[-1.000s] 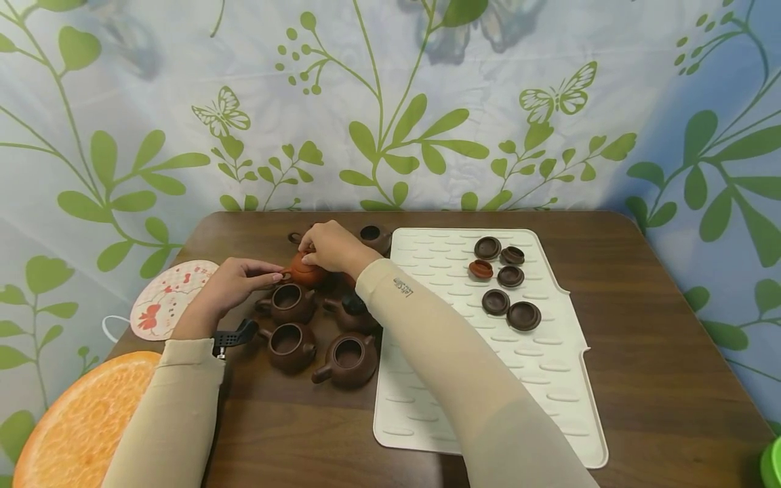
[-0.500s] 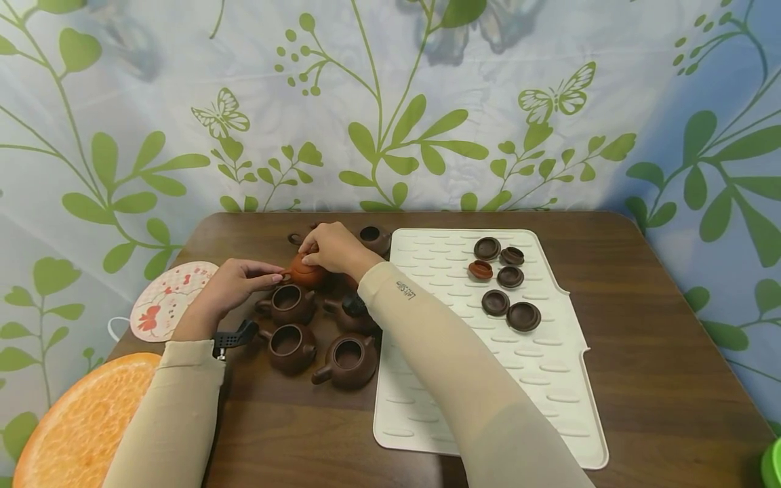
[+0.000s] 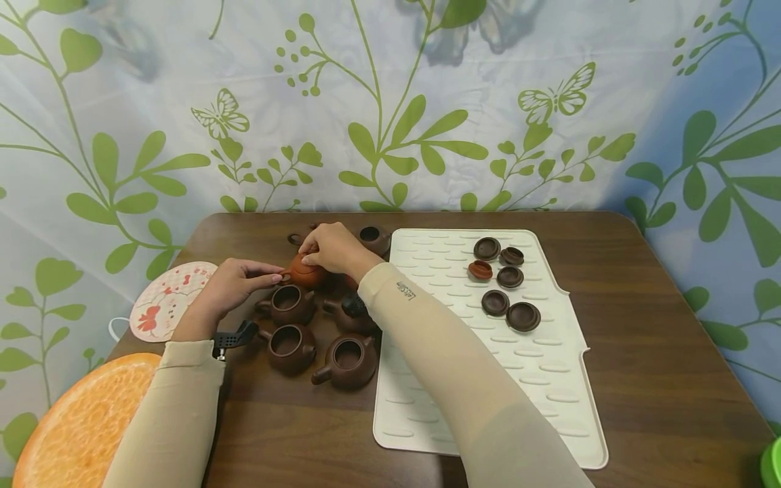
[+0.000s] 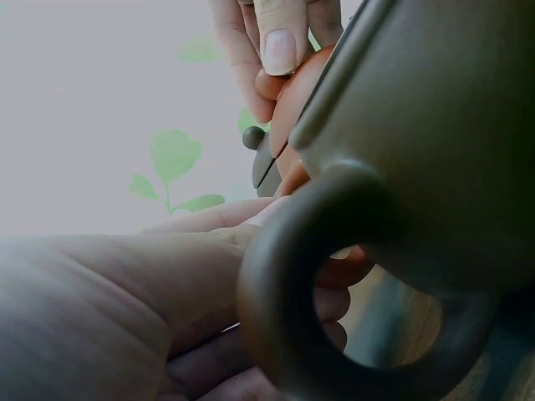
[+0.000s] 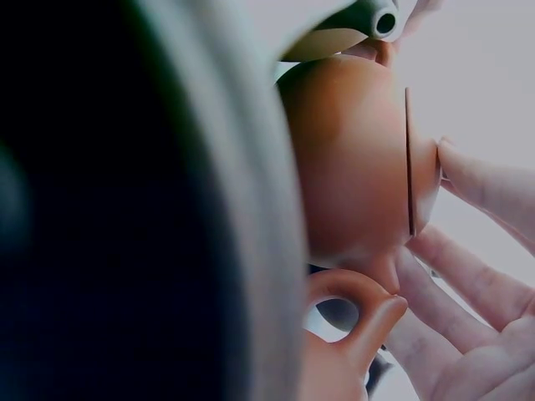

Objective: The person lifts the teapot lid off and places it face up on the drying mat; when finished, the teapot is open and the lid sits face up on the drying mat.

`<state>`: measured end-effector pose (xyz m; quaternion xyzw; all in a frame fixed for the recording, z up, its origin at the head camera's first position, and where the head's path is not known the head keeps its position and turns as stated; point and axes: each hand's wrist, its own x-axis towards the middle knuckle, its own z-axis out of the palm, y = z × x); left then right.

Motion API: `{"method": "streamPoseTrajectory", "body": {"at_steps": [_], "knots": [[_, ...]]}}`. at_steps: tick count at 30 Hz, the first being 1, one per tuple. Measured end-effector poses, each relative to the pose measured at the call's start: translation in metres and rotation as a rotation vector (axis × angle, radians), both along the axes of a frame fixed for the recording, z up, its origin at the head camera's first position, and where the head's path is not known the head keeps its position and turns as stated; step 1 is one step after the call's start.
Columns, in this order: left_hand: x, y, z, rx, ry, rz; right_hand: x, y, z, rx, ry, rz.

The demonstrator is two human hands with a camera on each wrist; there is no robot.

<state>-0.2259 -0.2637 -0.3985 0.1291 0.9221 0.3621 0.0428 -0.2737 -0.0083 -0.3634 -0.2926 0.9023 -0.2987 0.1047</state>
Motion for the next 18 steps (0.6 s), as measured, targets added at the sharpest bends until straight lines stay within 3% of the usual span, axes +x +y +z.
{"method": "streamPoseTrajectory", "body": {"at_steps": [10, 18], "knots": [[0.0006, 0.0008, 0.0021, 0.019, 0.001, 0.020, 0.0016, 0.0003, 0.0014, -0.015, -0.006, 0.005], [0.0008, 0.0004, 0.0023, 0.012, 0.018, 0.002, 0.0015, 0.0016, 0.0018, -0.035, 0.007, 0.030]]}}
